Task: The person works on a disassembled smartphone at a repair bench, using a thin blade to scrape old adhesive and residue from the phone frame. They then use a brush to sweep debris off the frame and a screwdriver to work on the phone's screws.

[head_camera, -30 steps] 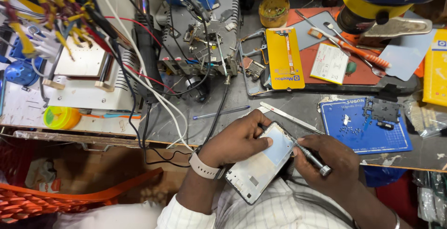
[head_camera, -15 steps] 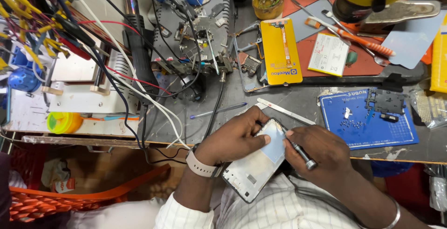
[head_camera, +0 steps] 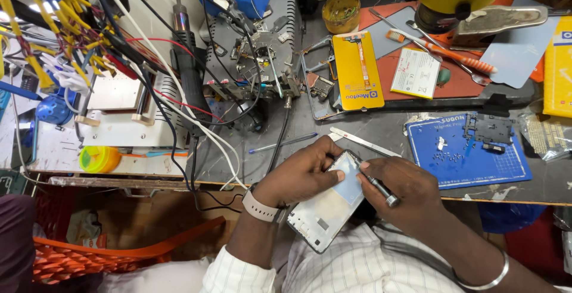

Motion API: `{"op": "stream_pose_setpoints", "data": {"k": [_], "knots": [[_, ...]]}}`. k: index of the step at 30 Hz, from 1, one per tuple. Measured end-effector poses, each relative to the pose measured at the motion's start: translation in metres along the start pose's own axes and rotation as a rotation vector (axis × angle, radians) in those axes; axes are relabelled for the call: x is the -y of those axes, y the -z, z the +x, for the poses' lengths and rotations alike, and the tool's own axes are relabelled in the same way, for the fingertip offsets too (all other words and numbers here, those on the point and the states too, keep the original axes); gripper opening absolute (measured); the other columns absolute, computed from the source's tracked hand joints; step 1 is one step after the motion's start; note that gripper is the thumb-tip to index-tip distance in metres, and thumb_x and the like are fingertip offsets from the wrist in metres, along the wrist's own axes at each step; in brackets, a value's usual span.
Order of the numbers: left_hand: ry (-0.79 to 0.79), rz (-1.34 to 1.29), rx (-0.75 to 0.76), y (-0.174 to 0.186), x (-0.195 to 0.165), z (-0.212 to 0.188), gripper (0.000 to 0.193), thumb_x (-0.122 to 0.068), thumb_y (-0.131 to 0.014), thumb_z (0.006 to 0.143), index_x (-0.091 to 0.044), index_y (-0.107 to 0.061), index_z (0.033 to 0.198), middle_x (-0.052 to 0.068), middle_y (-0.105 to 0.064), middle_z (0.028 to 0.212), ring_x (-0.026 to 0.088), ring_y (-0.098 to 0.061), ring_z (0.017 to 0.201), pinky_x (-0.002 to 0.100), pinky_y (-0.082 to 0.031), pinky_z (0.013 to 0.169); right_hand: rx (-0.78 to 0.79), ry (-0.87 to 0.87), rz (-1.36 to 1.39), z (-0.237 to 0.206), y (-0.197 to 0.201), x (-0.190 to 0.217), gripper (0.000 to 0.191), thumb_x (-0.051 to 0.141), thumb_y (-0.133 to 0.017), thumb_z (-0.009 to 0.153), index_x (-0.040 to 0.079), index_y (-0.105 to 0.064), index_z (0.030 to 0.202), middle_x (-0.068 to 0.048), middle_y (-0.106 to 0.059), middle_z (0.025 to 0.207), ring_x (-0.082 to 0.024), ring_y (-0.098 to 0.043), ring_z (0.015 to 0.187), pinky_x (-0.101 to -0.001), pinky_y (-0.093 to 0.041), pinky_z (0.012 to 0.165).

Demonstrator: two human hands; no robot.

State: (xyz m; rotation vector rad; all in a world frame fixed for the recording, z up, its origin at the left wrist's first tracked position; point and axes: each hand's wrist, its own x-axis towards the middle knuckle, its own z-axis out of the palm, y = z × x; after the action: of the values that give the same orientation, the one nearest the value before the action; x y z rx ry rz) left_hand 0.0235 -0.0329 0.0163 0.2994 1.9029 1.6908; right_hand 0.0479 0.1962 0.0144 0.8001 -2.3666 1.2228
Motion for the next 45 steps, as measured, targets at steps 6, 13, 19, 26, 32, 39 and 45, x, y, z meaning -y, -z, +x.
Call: {"op": "stream_pose_setpoints", "data": {"k": [6, 13, 19, 26, 32, 39, 45], "knots": [[-0.043, -0.069, 0.003, -0.003, 0.01, 0.002, 0.029, -0.006, -0.067, 0.096, -0.001, -0.051, 0.121, 0.004, -0.063, 0.089, 0.006, -0.056, 0.076, 0.024, -0.049, 0.066, -0.032, 0.011, 0.035, -0.001, 0.002, 0.001, 0.018, 0.006, -0.079, 0.08, 0.002, -0.07, 0.095, -0.014, -0.075, 0.093, -0.027, -0.075, 0.082, -0.0343, -0.06, 0.07], [-0.034, -0.068, -0.01, -0.005, 0.011, 0.002, 0.029, -0.006, -0.066, 0.097, -0.001, -0.051, 0.121, 0.003, -0.065, 0.089, 0.005, -0.058, 0.075, 0.023, -0.049, 0.064, -0.086, -0.034, 0.014, -0.004, 0.005, 0.005, 0.015, 0.005, -0.078, 0.079, 0.001, -0.068, 0.09, -0.013, -0.073, 0.085, -0.026, -0.072, 0.074, -0.0346, -0.057, 0.065], [-0.009, 0.044, -0.027, -0.003, 0.007, 0.002, 0.03, -0.007, -0.068, 0.096, -0.002, -0.053, 0.121, 0.002, -0.061, 0.085, 0.005, -0.051, 0.07, 0.024, -0.045, 0.059, -0.073, 0.004, -0.036, -0.001, 0.001, 0.005, 0.015, 0.005, -0.078, 0.081, 0.001, -0.069, 0.091, -0.013, -0.073, 0.088, -0.028, -0.072, 0.076, -0.0362, -0.057, 0.067], [0.0, 0.002, -0.029, -0.004, 0.001, 0.0, 0.029, -0.007, -0.066, 0.097, 0.0, -0.051, 0.121, 0.004, -0.066, 0.087, 0.006, -0.058, 0.073, 0.025, -0.049, 0.063, -0.014, 0.054, 0.022, 0.002, 0.0, 0.001, 0.017, 0.006, -0.079, 0.081, 0.001, -0.07, 0.095, -0.014, -0.074, 0.093, -0.028, -0.074, 0.081, -0.0349, -0.059, 0.07], [0.014, -0.054, -0.041, -0.009, -0.002, 0.002, 0.03, -0.007, -0.065, 0.096, -0.001, -0.05, 0.12, 0.006, -0.071, 0.091, 0.006, -0.063, 0.076, 0.025, -0.053, 0.066, -0.121, -0.007, 0.001, -0.004, 0.003, 0.004, 0.013, 0.004, -0.078, 0.08, 0.001, -0.067, 0.086, -0.013, -0.071, 0.083, -0.026, -0.071, 0.073, -0.0352, -0.056, 0.065], [-0.003, 0.0, -0.031, -0.008, 0.003, 0.002, 0.029, -0.007, -0.065, 0.097, 0.0, -0.05, 0.121, 0.005, -0.069, 0.09, 0.006, -0.061, 0.075, 0.025, -0.051, 0.064, -0.14, -0.037, 0.013, -0.001, 0.0, 0.007, 0.013, 0.004, -0.078, 0.08, 0.001, -0.066, 0.083, -0.012, -0.071, 0.081, -0.026, -0.07, 0.07, -0.0355, -0.055, 0.062], [-0.027, -0.072, -0.009, -0.005, 0.005, 0.004, 0.03, -0.004, -0.065, 0.097, 0.001, -0.05, 0.122, 0.005, -0.068, 0.092, 0.006, -0.061, 0.078, 0.024, -0.052, 0.067, -0.066, -0.069, 0.083, 0.0, -0.001, 0.0, 0.013, 0.007, -0.079, 0.081, 0.003, -0.072, 0.091, -0.013, -0.075, 0.088, -0.025, -0.076, 0.077, -0.0331, -0.059, 0.067]]}}
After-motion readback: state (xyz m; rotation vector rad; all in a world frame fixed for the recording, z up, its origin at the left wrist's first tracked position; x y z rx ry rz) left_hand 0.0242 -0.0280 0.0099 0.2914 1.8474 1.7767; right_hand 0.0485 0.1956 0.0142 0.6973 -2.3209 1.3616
